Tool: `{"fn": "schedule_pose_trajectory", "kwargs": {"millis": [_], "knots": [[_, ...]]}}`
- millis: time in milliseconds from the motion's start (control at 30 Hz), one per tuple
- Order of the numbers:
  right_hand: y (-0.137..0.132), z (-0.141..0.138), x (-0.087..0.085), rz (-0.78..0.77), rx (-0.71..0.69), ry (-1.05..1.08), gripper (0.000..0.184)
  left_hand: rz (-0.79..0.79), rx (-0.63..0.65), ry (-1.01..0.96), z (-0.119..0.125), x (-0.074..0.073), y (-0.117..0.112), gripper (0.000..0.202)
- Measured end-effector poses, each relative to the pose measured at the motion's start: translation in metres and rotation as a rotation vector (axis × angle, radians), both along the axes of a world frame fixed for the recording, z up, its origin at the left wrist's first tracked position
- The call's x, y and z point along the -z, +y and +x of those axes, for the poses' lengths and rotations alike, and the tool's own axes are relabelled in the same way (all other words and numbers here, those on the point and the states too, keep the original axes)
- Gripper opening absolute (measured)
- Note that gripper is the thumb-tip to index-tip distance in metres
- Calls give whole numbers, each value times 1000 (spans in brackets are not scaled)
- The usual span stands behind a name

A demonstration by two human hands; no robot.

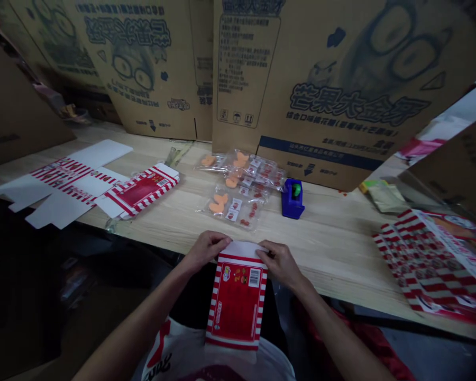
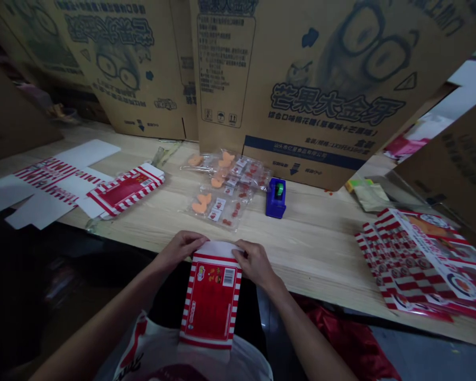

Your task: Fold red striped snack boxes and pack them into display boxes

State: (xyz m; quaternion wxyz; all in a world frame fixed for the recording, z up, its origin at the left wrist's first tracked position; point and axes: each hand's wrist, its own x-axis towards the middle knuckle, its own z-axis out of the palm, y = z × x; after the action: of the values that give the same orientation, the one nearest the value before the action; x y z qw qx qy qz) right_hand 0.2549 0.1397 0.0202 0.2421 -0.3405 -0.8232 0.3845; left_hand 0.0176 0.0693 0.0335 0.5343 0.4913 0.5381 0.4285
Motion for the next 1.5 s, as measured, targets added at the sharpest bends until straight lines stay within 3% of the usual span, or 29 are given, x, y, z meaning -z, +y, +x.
{"fn": "schedule_pose_trajectory", "kwargs": {"millis": [133,300,433,567,700,933,1033,1167,1300,1400,1500], "knots": [[0,5,5,7,-50,21,25,-18,84,-28,-7,5,2,36],[-10,12,3,-88,-109,107,30,-63,51,-106,-10,14,-5,28],[-19,12,3,-220,-14,154,25,-59,6,-74,-8,9,-9,20],[-23,13,1,-176,27,109,24,-63,-38,-6,-5,-4,-9,13],[-13,15,-12,-152,6,73,21,-95,13,-56,-6,-12,-4,15],[2,8,-19,-324,-10,94,17,-36,19,-27,-2,-7,0,13],[-3,9,-16,-425,32,170,23,0,14,-24,0,-5,-5,15],[-19,16,-12,-434,73,243,21,78,46,-7,2,0,-20,19],[-44,14,1,-348,210,336,15,170,-81,17,12,15,-33,16],[-60,9,11,-285,290,352,15,156,-206,-76,22,25,-39,19],[-52,10,14,-332,181,332,16,23,-298,-301,30,32,-41,22]]}}
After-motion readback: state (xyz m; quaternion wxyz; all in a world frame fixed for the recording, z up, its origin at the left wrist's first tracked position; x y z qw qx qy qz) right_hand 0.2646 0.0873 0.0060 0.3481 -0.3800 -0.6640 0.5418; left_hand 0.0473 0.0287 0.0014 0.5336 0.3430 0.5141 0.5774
